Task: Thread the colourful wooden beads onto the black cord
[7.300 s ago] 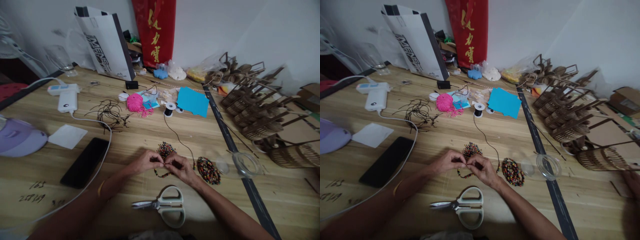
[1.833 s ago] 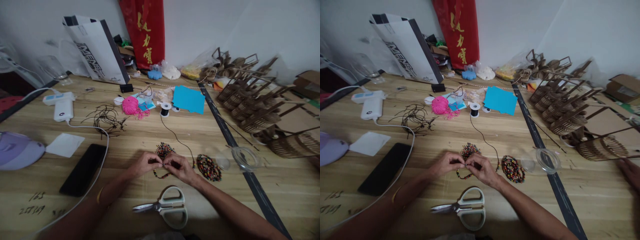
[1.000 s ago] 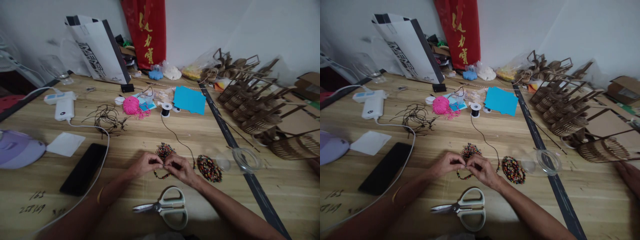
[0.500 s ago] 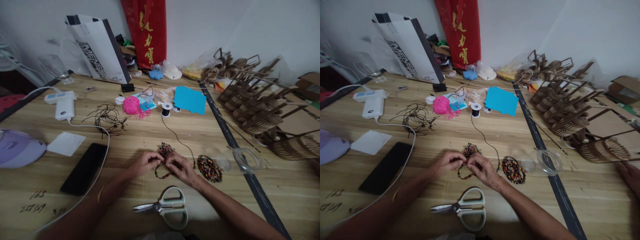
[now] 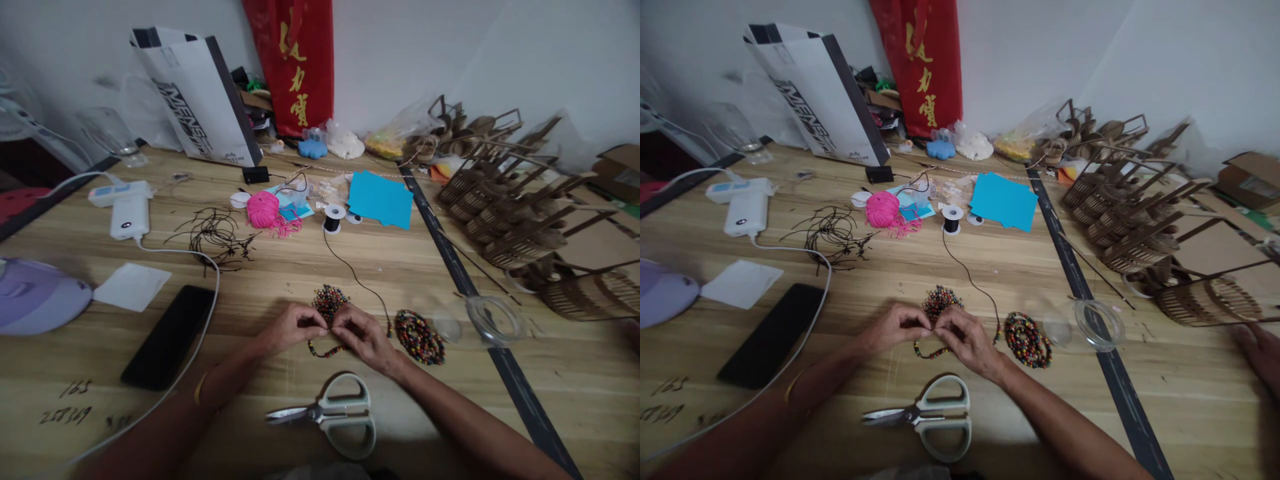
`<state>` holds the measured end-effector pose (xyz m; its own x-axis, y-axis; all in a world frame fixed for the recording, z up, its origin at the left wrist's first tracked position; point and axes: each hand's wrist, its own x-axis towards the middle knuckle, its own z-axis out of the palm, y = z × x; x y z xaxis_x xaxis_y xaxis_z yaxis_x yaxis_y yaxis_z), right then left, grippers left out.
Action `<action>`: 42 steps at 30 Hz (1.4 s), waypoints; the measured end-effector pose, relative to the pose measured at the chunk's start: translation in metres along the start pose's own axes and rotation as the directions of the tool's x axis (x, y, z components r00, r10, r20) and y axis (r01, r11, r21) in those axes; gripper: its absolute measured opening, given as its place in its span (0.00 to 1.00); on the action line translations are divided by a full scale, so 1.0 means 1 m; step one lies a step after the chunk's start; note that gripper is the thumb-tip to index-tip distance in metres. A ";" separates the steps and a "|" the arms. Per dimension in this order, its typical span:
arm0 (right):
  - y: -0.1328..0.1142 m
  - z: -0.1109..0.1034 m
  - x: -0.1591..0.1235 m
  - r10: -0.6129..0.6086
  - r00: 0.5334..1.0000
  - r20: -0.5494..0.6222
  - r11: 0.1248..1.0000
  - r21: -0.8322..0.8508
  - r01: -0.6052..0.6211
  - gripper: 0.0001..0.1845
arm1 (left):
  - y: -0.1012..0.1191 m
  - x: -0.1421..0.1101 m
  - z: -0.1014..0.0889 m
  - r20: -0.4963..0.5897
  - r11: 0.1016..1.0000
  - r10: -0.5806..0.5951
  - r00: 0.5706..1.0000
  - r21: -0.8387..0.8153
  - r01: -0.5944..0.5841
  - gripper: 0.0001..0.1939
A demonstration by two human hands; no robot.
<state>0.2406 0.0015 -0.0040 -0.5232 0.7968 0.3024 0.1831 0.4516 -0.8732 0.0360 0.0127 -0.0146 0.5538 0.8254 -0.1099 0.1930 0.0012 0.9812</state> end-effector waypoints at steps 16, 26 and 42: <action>0.011 -0.012 0.004 0.045 0.997 -0.067 0.989 -0.136 -0.054 0.06 | 0.000 -0.001 0.001 -0.021 0.999 -0.043 0.999 -0.016 0.043 0.09; 0.005 -0.010 0.002 -0.030 0.966 0.256 0.826 -0.537 0.168 0.10 | 0.001 0.000 0.002 -0.041 0.993 -0.065 0.997 -0.106 0.060 0.11; 0.015 -0.010 0.003 0.062 0.997 -0.037 0.985 -0.157 -0.067 0.07 | 0.000 0.001 0.001 -0.059 0.983 -0.106 0.993 -0.159 0.096 0.13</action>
<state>0.2504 0.0148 -0.0122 -0.4799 0.8373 0.2619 0.3462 0.4551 -0.8204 0.0375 0.0133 -0.0147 0.4812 0.8525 -0.2040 0.1142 0.1698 0.9788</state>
